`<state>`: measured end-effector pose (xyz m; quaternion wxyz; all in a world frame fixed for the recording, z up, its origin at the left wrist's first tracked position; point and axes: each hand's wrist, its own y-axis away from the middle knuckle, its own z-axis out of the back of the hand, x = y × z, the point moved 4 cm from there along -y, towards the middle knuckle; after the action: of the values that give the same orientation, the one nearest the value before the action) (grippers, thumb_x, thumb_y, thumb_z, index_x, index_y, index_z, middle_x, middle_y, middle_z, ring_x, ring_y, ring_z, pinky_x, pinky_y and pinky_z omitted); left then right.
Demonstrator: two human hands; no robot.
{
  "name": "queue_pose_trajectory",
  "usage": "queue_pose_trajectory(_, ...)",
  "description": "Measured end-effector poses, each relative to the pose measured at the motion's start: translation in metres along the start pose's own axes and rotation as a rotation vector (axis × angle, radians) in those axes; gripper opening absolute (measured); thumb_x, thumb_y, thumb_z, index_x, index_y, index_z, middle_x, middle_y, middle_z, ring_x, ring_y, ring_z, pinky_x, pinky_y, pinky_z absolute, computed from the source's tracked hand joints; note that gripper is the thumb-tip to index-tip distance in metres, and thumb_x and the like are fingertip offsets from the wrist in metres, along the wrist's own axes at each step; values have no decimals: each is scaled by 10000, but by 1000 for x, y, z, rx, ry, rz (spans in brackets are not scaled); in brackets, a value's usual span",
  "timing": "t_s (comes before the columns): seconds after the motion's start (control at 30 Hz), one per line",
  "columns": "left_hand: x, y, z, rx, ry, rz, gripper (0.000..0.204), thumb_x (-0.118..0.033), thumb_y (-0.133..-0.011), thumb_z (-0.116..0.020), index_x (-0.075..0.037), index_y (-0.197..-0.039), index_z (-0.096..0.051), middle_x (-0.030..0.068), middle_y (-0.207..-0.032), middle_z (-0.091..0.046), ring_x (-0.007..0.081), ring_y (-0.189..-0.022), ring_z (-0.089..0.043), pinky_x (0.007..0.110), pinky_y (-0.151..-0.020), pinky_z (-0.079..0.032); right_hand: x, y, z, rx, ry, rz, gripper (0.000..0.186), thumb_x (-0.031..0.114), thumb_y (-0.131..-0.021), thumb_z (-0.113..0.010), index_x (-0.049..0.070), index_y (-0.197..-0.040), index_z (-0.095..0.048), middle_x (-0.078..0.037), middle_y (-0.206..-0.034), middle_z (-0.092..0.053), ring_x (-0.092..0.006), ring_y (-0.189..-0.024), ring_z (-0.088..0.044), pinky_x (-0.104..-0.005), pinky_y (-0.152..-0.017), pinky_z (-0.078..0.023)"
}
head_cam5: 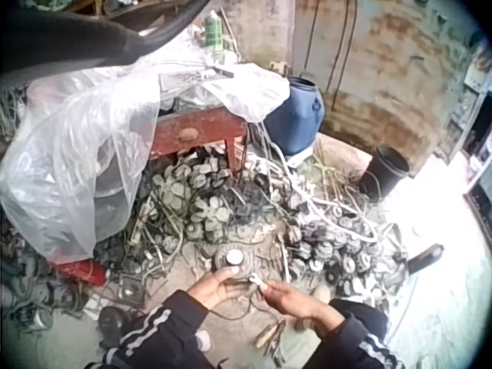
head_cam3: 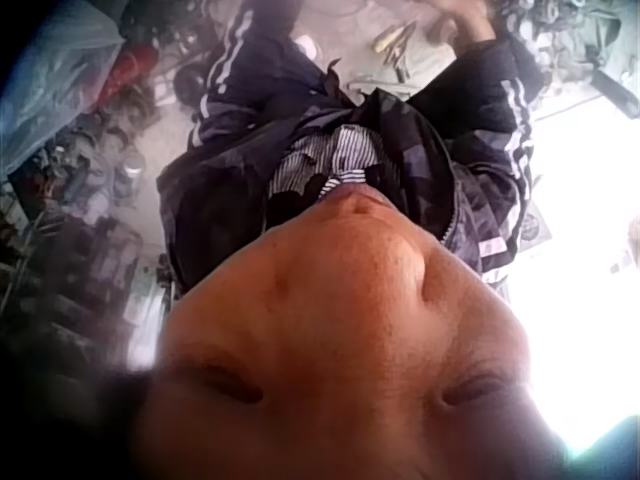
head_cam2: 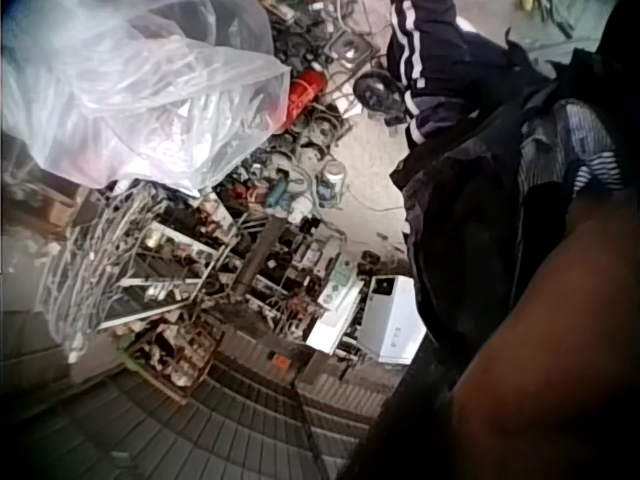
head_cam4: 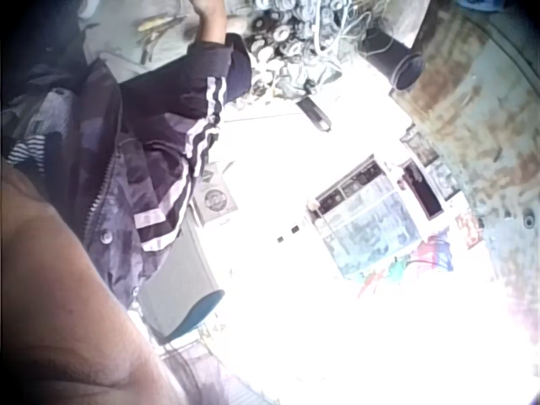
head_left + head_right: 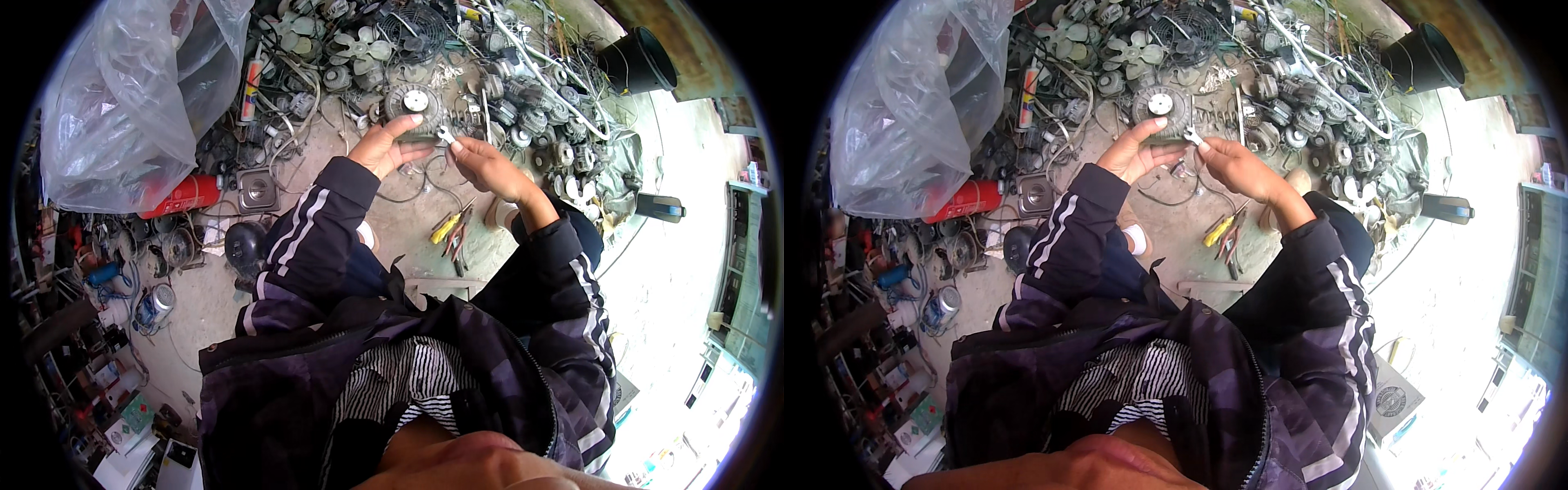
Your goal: The person uses pliers and a wrench to disassemble and manipulate various electrical components, including fan blades and motor housings, in a cluttered workshop. They repeatedly pick up parts, attempt to loosen or remove fasteners, and place the items back into a pile of scrap.
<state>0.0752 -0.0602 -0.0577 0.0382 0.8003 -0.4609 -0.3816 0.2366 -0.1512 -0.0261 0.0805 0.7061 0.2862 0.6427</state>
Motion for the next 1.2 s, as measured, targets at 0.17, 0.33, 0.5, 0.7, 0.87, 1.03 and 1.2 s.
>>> queue_pose_trajectory(0.17, -7, -8, -4, 7, 24, -138, 404, -147, -876, -671, -47, -1233, -510, 126, -1165, -609, 287, -1076, -608, 441, -993, -473, -5, -5, -6, -41, -266, 65, 218, 322, -1026, -370, 137, -992, -479, 62, -665, -393, -23, -495, -255, -188, -442, -174)
queue_pose_trajectory(0.33, -7, -9, -5, -3, 67, -176, 395, -136, -861, -696, -65, -1210, -525, 106, -1134, -619, 277, -1048, -614, 434, -983, -481, 2, -10, -11, -107, -202, 166, 216, 298, -1029, -365, 122, -988, -484, 24, -727, -515, -36, -544, -328, -190, -495, -267)
queue_pose_trajectory(0.5, -3, -8, -10, 1, 77, -203, 422, -149, -859, -703, -71, -1228, -511, 94, -1158, -599, 261, -1063, -602, 426, -981, -483, 1, -14, -15, -103, -308, 184, 213, 285, -1030, -373, 103, -999, -480, -9, -769, -562, -57, -591, -407, -207, -550, -364)
queue_pose_trajectory(0.7, -1, -8, -15, 5, 37, -286, 438, -112, -865, -692, -78, -1253, -492, 71, -1175, -583, 231, -1088, -585, 394, -967, -487, -7, -19, -19, -187, -464, 188, 221, 253, -1030, -358, 65, -1023, -473, -56, -789, -608, -76, -613, -479, -218, -571, -426)
queue_pose_trajectory(0.87, -1, -6, -15, 13, -3, -288, 450, -96, -868, -684, -75, -1268, -478, 69, -1208, -571, 221, -1107, -573, 391, -971, -481, -6, -18, -20, -124, -522, 181, 189, 248, -1020, -407, 84, -1035, -500, -28, -779, -579, -61, -608, -449, -210, -571, -377)
queue_pose_trajectory(1.03, -6, -1, -12, 18, -59, -275, 490, -111, -867, -683, -67, -1298, -455, 79, -1238, -560, 230, -1139, -564, 418, -1004, -460, -4, -13, 2, -82, -254, 103, 237, 255, -1009, -441, 78, -1067, -588, 3, -710, -580, -37, -528, -391, -182, -492, -288)
queue_pose_trajectory(1.2, -15, 8, -19, 73, -250, -172, 524, -127, -875, -671, -58, -1331, -423, 98, -1269, -548, 244, -1170, -552, 440, -1024, -440, 17, -1, 28, -6, 227, 59, 266, 262, -983, -502, 53, -1027, -661, 12, -692, -610, -44, -536, -426, -205, -509, -357)
